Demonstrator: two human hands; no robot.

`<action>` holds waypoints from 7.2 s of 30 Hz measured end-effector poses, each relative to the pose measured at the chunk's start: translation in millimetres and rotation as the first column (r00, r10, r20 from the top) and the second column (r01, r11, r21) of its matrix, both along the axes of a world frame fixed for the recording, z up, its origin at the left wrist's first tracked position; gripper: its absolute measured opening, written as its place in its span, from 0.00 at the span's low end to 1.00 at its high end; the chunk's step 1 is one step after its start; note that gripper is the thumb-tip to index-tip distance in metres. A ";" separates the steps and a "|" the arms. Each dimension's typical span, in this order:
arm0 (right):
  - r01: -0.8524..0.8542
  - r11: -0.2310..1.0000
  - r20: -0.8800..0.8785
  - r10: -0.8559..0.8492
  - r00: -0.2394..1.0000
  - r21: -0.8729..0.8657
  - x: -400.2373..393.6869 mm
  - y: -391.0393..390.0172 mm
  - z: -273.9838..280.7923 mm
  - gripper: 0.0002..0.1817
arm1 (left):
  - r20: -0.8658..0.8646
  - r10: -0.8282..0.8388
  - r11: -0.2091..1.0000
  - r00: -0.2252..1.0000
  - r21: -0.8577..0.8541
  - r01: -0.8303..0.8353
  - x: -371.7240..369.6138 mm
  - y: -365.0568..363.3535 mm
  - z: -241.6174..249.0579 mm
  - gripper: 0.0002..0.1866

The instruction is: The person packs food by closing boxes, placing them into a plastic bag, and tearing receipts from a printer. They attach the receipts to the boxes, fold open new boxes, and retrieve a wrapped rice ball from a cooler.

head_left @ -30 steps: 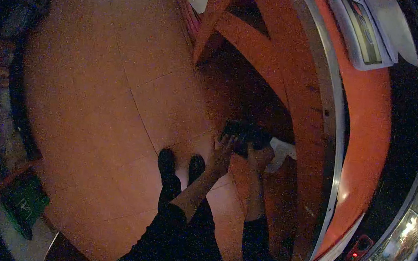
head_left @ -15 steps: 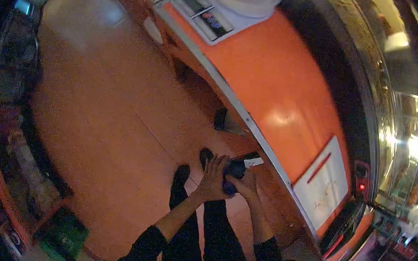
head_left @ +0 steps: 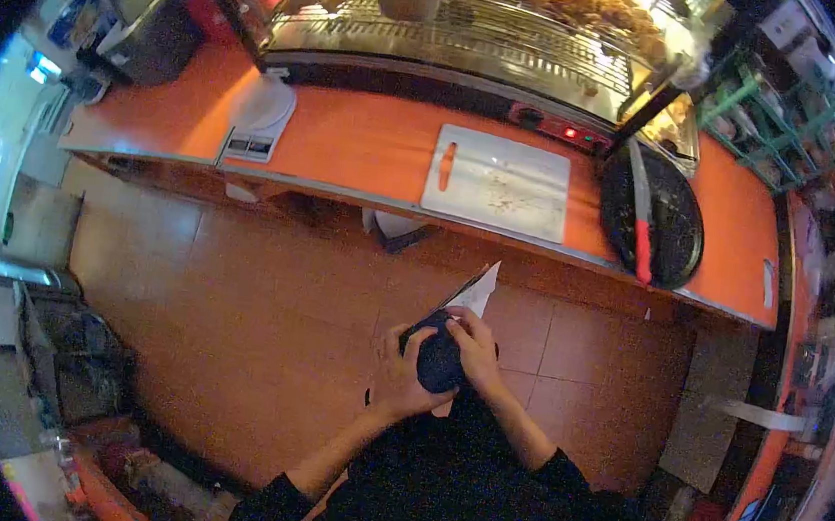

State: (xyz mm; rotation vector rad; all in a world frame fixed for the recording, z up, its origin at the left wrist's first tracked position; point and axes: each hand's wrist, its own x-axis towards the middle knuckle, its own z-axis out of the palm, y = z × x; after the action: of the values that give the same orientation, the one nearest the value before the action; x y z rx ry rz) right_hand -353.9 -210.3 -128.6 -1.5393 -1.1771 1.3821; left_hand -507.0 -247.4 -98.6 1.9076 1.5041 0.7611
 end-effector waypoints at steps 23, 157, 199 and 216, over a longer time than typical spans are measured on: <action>0.658 0.353 0.057 -0.903 0.426 0.665 593.7 -119.9 233.5 0.08 | -0.028 -0.565 0.777 0.825 0.318 0.543 498.2 44.1 157.4 0.46; 0.109 0.989 0.033 -0.112 0.993 0.098 771.9 -47.6 125.2 0.15 | -0.043 -0.488 0.795 0.872 0.392 0.464 762.5 39.4 92.0 0.36; -0.206 0.872 0.819 -0.300 0.489 0.443 887.1 73.0 -69.2 0.21 | 0.039 -0.311 0.908 0.950 0.307 0.285 711.8 11.5 66.0 0.47; 0.707 0.675 -0.491 -0.698 0.521 -0.210 1002.0 -126.1 -34.1 0.45 | 0.058 -0.713 0.698 0.699 0.146 0.701 860.6 51.4 -63.4 0.57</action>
State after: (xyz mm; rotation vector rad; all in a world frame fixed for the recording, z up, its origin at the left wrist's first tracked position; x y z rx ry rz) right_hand 648.2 -336.4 -162.7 -1.2509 -0.1345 1.0882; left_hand 353.6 -196.1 -162.1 2.2489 0.5437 0.5678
